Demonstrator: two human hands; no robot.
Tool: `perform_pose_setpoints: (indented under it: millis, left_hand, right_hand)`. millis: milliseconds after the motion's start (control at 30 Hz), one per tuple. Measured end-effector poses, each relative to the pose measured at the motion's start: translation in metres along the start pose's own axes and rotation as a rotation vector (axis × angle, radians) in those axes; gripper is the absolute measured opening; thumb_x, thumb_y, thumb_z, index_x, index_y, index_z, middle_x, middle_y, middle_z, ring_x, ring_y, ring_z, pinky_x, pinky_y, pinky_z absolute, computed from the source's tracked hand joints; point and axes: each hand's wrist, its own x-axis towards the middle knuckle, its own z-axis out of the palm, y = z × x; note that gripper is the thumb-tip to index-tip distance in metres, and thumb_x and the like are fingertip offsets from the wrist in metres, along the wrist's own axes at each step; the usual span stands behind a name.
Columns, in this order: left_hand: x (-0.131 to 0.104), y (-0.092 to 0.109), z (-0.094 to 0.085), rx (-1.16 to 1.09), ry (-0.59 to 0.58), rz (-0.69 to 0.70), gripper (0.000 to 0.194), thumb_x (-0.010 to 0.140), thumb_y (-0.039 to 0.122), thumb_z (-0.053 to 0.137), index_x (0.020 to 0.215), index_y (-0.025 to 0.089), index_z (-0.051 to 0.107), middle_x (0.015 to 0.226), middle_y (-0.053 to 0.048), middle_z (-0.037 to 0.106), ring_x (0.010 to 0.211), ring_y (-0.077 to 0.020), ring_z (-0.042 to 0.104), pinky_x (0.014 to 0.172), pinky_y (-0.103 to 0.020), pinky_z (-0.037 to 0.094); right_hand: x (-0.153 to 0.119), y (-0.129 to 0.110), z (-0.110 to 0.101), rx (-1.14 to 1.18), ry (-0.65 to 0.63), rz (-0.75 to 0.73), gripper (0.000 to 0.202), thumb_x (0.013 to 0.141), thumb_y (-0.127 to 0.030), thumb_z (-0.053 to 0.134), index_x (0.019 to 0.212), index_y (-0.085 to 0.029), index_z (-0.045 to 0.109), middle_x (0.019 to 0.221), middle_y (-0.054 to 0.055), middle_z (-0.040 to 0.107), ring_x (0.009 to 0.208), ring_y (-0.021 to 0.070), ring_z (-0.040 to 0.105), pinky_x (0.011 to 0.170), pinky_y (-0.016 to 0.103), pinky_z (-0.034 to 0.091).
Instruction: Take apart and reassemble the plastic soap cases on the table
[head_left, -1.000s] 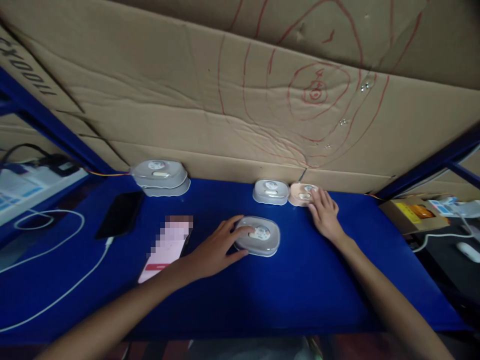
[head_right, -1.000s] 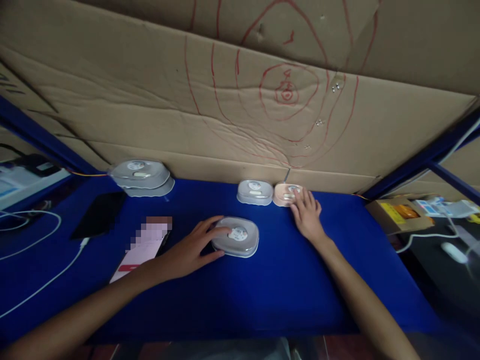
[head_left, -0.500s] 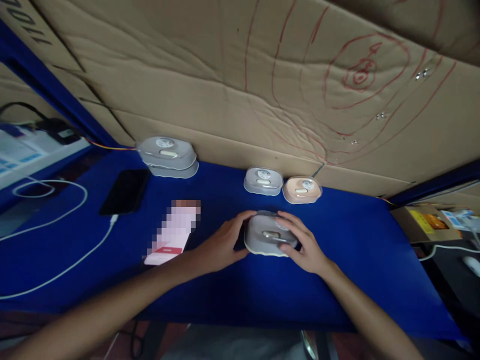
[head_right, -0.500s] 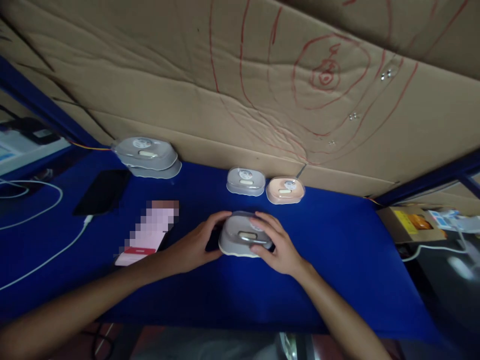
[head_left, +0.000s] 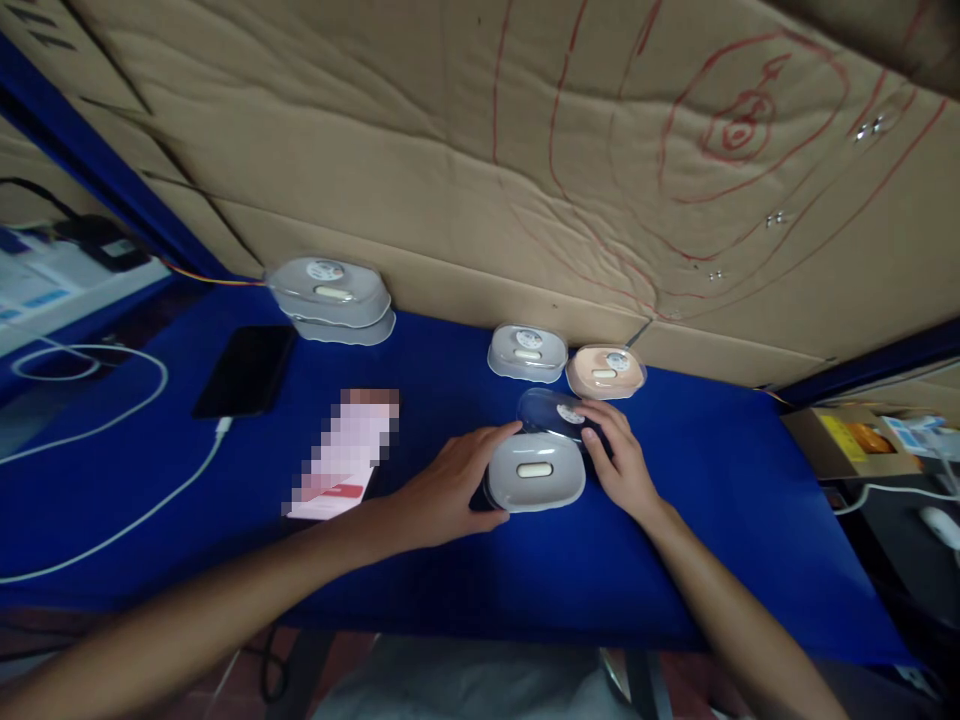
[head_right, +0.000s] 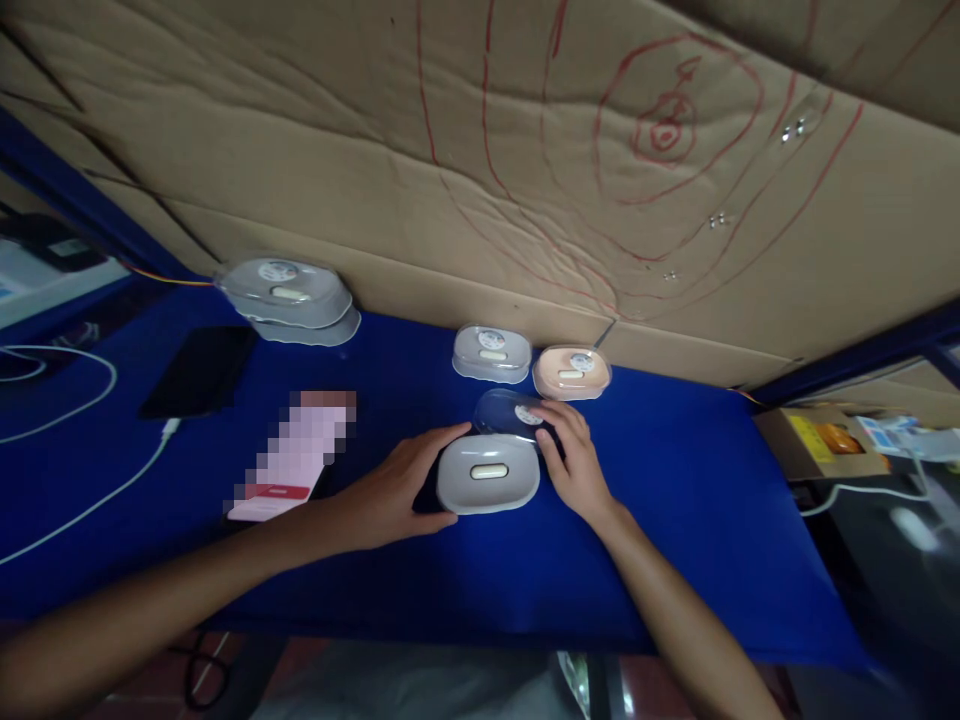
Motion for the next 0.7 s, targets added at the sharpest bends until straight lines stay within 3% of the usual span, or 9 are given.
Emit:
perform_pose_setpoints:
  millis: [100, 200, 300, 400, 567, 633, 700]
  left_hand:
    - [0.000, 0.001, 0.000, -0.019, 0.014, 0.001, 0.109, 0.080, 0.029, 0.090, 0.167, 0.028, 0.025, 0.168, -0.020, 0.040, 0.152, -0.0439, 0.042, 0.123, -0.063, 0.033]
    - [0.003, -0.001, -0.002, -0.147, 0.055, -0.038, 0.106, 0.081, 0.036, 0.089, 0.165, 0.029, 0.025, 0.165, -0.020, 0.043, 0.149, -0.0426, 0.046, 0.122, -0.062, 0.035]
    - [0.005, -0.005, -0.003, -0.372, 0.099, -0.067, 0.108, 0.082, 0.046, 0.089, 0.164, 0.029, 0.021, 0.157, -0.020, 0.049, 0.144, -0.0391, 0.052, 0.119, -0.057, 0.041]
    - [0.005, -0.009, 0.002, -0.476, 0.096, -0.057, 0.114, 0.080, 0.045, 0.092, 0.165, 0.029, 0.019, 0.158, -0.020, 0.046, 0.145, -0.0380, 0.051, 0.121, -0.056, 0.040]
    - [0.002, -0.008, 0.010, -0.376, 0.086, -0.036, 0.120, 0.074, 0.033, 0.095, 0.168, 0.028, 0.021, 0.174, -0.020, 0.025, 0.159, -0.0425, 0.028, 0.130, -0.060, 0.022]
    - [0.002, -0.004, 0.007, -0.452, 0.083, -0.092, 0.120, 0.074, 0.027, 0.094, 0.169, 0.028, 0.021, 0.168, -0.019, 0.037, 0.155, -0.0414, 0.038, 0.129, -0.059, 0.025]
    - [0.004, 0.000, 0.001, -0.657, 0.040, -0.216, 0.125, 0.072, 0.023, 0.094, 0.170, 0.028, 0.015, 0.150, -0.017, 0.058, 0.138, -0.0373, 0.057, 0.120, -0.055, 0.039]
  right_hand:
    - [-0.003, -0.006, -0.003, -0.113, 0.026, -0.128, 0.032, 0.110, -0.030, 0.049, 0.138, -0.030, 0.065, 0.147, 0.011, 0.063, 0.146, 0.0308, 0.052, 0.120, 0.057, 0.040]
    - [-0.009, -0.023, -0.002, -0.213, -0.142, -0.355, 0.037, 0.107, -0.045, 0.059, 0.141, -0.031, 0.065, 0.150, 0.010, 0.063, 0.150, 0.0345, 0.047, 0.123, 0.059, 0.033]
    - [-0.013, -0.038, 0.003, -0.238, -0.287, -0.419, 0.050, 0.102, -0.056, 0.064, 0.142, -0.027, 0.064, 0.147, 0.012, 0.066, 0.149, 0.0347, 0.048, 0.125, 0.057, 0.029]
    - [-0.014, -0.041, 0.009, -0.199, -0.263, -0.369, 0.041, 0.103, -0.048, 0.065, 0.137, -0.025, 0.066, 0.135, 0.011, 0.071, 0.146, 0.0327, 0.052, 0.126, 0.056, 0.025]
    - [-0.014, -0.034, 0.009, 0.010, -0.112, -0.240, 0.032, 0.105, -0.043, 0.062, 0.130, -0.025, 0.070, 0.126, 0.009, 0.074, 0.132, 0.0294, 0.065, 0.124, 0.055, 0.030]
    - [-0.013, -0.031, 0.006, 0.146, -0.021, -0.139, 0.030, 0.106, -0.046, 0.058, 0.119, -0.025, 0.076, 0.120, 0.009, 0.077, 0.124, 0.0288, 0.070, 0.123, 0.054, 0.035]
    - [-0.013, -0.028, 0.004, 0.276, 0.078, 0.040, 0.038, 0.107, -0.052, 0.053, 0.106, -0.025, 0.080, 0.112, 0.008, 0.080, 0.117, 0.0293, 0.072, 0.120, 0.054, 0.040]
